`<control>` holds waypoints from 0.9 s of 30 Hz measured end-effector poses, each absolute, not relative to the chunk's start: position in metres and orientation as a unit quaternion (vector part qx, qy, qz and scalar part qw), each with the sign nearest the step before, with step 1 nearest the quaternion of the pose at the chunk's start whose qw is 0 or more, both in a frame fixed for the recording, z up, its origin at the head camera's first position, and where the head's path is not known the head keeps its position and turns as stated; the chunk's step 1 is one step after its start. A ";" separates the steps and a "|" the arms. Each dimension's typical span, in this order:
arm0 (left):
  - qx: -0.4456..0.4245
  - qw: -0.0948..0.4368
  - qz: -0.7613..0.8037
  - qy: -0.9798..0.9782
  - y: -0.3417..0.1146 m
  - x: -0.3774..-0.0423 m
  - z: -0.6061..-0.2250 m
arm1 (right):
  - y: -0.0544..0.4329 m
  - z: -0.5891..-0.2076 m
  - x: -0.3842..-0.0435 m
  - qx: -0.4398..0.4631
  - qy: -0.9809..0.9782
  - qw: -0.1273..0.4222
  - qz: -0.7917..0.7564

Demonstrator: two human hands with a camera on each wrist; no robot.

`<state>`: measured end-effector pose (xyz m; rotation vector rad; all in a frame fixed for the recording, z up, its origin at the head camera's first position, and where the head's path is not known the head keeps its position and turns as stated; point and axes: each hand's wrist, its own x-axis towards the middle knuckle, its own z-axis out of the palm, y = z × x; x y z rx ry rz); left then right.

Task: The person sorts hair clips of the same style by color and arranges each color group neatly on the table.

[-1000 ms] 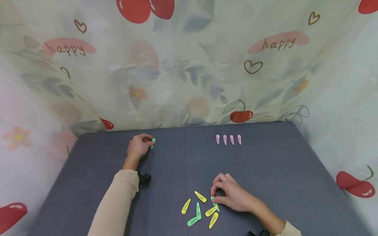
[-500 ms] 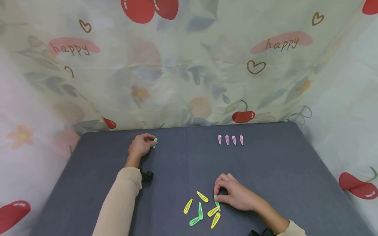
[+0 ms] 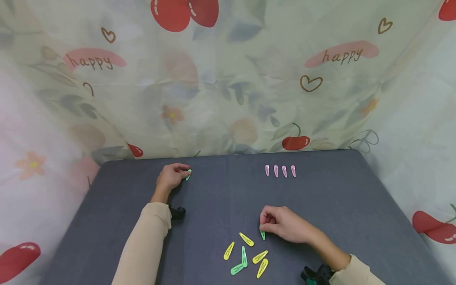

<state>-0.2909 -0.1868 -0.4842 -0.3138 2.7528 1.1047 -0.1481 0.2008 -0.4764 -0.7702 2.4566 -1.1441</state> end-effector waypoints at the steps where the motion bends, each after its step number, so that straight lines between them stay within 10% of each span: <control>1: -0.101 0.083 0.376 0.917 -0.188 -0.291 -0.484 | 0.199 -0.476 -0.151 -0.265 0.862 0.157 -0.402; 27: -0.004 0.128 0.366 0.922 -0.204 -0.295 -0.481 | 0.124 -0.482 -0.243 -0.118 0.814 0.162 -0.545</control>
